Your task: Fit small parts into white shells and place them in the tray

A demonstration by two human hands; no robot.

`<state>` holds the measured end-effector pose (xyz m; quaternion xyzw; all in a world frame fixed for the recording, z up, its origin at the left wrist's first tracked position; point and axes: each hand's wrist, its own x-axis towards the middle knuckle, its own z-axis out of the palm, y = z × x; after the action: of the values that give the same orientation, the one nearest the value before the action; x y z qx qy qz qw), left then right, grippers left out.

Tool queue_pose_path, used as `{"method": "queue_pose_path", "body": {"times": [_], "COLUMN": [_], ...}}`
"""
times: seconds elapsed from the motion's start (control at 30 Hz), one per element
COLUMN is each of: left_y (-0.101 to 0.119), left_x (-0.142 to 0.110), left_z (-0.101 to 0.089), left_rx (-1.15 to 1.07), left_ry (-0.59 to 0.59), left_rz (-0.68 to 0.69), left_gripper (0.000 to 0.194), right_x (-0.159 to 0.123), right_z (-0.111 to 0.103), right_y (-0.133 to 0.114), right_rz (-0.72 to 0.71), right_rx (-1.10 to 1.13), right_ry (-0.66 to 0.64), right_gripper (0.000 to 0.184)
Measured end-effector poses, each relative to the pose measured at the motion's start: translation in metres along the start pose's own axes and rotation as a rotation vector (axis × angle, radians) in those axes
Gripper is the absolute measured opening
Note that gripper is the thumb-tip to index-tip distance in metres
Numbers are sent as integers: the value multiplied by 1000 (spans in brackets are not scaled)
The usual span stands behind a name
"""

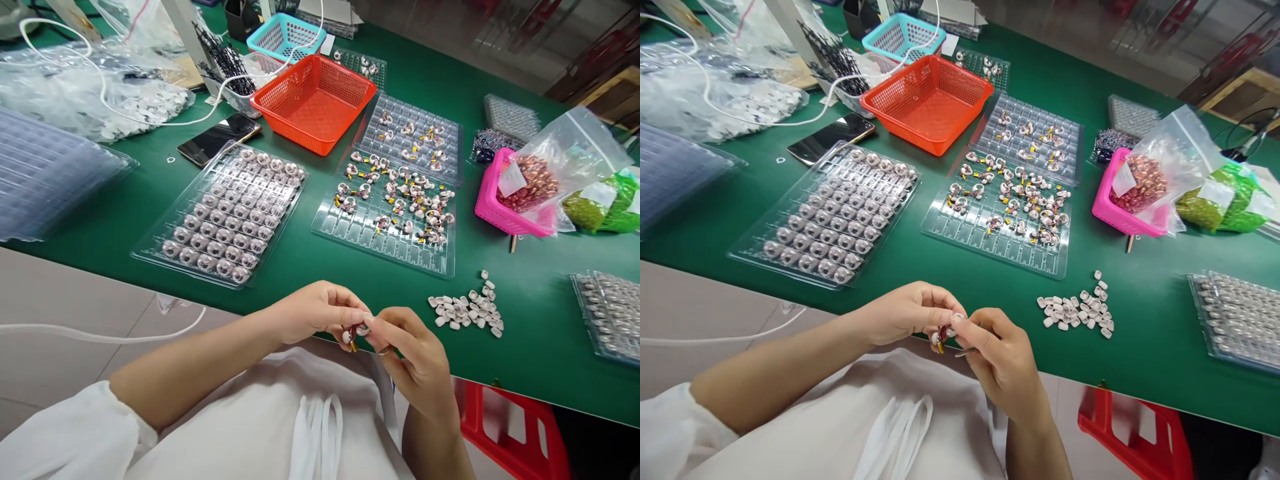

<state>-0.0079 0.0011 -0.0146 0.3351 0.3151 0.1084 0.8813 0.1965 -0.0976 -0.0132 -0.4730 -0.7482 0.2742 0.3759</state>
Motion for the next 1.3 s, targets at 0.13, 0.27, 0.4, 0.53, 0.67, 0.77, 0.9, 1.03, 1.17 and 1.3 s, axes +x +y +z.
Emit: {"method": "queue_pose_path", "body": {"times": [0.13, 0.27, 0.4, 0.53, 0.67, 0.77, 0.9, 1.03, 1.17, 1.3], "left_y": [-5, -11, -13, -13, -17, -23, -27, -25, -21, -19], "left_x": [3, 7, 7, 2, 1, 3, 0, -4, -3, -2], "left_z": [-1, -2, -1, -1, -1, -1, 0, 2, 0, -5], "left_rx": [-108, -173, -181, -90, 32, 87, 297, 590, 775, 948], "left_ry": [-57, -134, -117, -3, 61, 91, 195, 275, 248, 276], "left_rz": [-76, -114, -93, 9, 136, 198, 343, 538, 644, 736], "left_gripper": [33, 39, 48, 49, 46, 50, 67, 49, 14, 14], "right_x": [1, 1, 2, 0, -4, -5, -4, -3, -3, -1], "right_z": [4, 7, 10, 15, 21, 23, 24, 25, 27, 26], "right_y": [4, 4, 0, -3, -3, -3, -3, -4, -3, -3], "right_rz": [-39, 13, 226, 455, 567, 586, 614, 602, 573, 484], "right_rx": [-59, -36, 25, 45, 84, 143, 232, 279, 251, 172], "right_ry": [49, 70, 128, 224, 259, 254, 289, 331, 280, 244], "right_gripper": [55, 31, 10, 11, 17, 18, 17, 15, 12, 11]}}
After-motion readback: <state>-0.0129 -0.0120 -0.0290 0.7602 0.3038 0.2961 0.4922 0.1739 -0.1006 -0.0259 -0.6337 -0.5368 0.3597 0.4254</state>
